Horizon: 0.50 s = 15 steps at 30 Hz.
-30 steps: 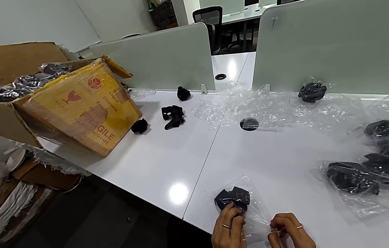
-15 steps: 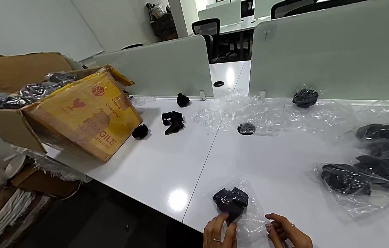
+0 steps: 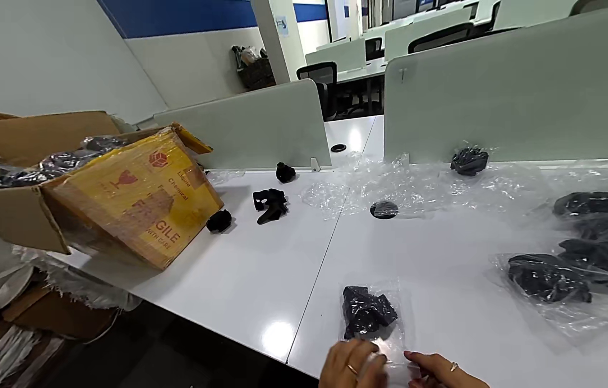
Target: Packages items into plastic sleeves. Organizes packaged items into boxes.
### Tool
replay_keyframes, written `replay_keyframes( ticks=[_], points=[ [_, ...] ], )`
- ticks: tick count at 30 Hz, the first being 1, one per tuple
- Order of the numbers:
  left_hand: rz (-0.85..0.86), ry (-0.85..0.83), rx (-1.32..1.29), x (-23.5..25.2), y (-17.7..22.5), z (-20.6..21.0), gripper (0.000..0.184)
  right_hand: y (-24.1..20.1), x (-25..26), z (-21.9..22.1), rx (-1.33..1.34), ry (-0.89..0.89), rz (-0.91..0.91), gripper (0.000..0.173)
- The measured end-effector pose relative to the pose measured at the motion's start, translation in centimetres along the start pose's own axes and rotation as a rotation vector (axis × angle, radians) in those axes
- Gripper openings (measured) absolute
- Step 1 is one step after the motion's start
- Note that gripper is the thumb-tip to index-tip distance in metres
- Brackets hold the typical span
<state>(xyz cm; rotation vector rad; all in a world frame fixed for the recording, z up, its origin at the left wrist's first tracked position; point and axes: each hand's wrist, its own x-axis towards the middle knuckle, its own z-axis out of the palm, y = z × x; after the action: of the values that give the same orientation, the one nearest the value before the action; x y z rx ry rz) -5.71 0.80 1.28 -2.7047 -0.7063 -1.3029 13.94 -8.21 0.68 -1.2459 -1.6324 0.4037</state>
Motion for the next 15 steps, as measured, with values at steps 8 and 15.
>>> replay_keyframes(
  ticks=[8, 15],
  points=[
    [0.082, 0.103, -0.102, -0.8, 0.3, 2.1, 0.010, 0.0, -0.1, 0.8, -0.235, 0.070, -0.181, 0.015],
    [0.002, 0.147, -0.270, -1.5, -0.3, 2.4, 0.009, -0.1, 0.1, 0.9, -0.280, 0.086, -0.192, 0.012]
  ],
)
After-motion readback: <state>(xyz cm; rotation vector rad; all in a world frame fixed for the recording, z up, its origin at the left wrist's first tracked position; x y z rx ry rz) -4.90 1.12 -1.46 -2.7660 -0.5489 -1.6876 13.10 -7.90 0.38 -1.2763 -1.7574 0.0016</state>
